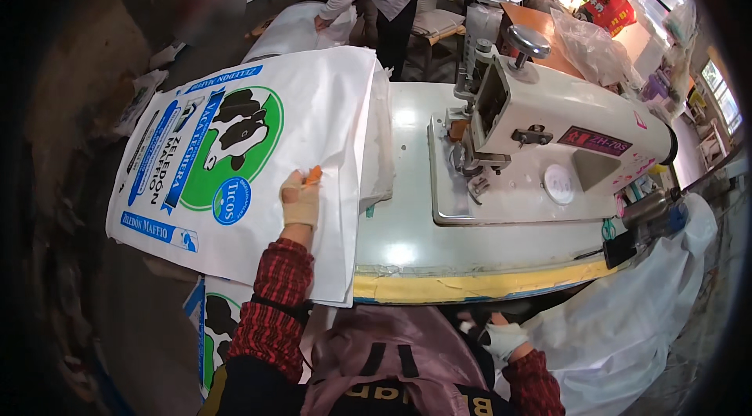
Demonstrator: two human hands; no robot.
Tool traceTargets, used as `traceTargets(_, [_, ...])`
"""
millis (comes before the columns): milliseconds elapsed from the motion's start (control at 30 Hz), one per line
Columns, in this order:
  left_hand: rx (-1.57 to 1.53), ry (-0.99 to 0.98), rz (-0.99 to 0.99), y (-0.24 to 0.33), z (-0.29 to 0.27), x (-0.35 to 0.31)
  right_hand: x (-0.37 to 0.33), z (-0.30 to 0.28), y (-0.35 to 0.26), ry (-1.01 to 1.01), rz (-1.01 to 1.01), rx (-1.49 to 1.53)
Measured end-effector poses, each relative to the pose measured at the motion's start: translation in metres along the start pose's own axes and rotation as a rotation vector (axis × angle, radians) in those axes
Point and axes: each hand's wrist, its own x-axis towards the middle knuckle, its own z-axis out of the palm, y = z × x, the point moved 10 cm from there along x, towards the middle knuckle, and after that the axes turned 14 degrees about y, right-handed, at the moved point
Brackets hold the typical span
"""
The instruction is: Aligning, folding, and sewing heavy printed plastic bags using an industrial sewing machine.
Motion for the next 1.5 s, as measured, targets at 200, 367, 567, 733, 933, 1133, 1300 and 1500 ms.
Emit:
traceTargets(200, [0.182, -0.016, 0.217, 0.006, -0.037, -0.022, 0.106, 0.03, -0.144, 0.226, -0.355, 0.43])
traceTargets(367, [-0.118, -0.189, -0.369, 0.018, -0.065, -0.075, 0.162, 0.078, -0.189, 0.222, -0.019, 0.264])
traceTargets(567, [0.055, 0.23, 0.192, 0.044, -0.199, 0.026, 0.125, 0.072, -0.161, 0.272, -0.316, 0.077])
traceTargets(733, [0.032, -0.048, 0.183, 0.153, -0.215, -0.018, 0.085, 0.036, -0.122, 0.523, -0.369, 0.012])
traceTargets(933, [0.446, -0.233, 0.698, 0.195, -0.237, -0.052, 0.143, 0.015, -0.158, 0.616, -0.318, -0.18])
traceTargets(1133, [0.534, 0.218, 0.933, 0.182, -0.286, -0.016, 0.086, -0.033, -0.223, 0.751, -0.576, 0.167])
traceTargets(1300, [0.623, -0.924, 0.662, 0.2, -0.038, -0.115, 0.041, -0.019, -0.21, 0.728, -0.821, 0.096])
traceTargets(1500, [0.258, -0.396, 0.064, 0.194, -0.006, 0.048, 0.023, -0.042, -0.092, 0.669, -0.535, -0.008])
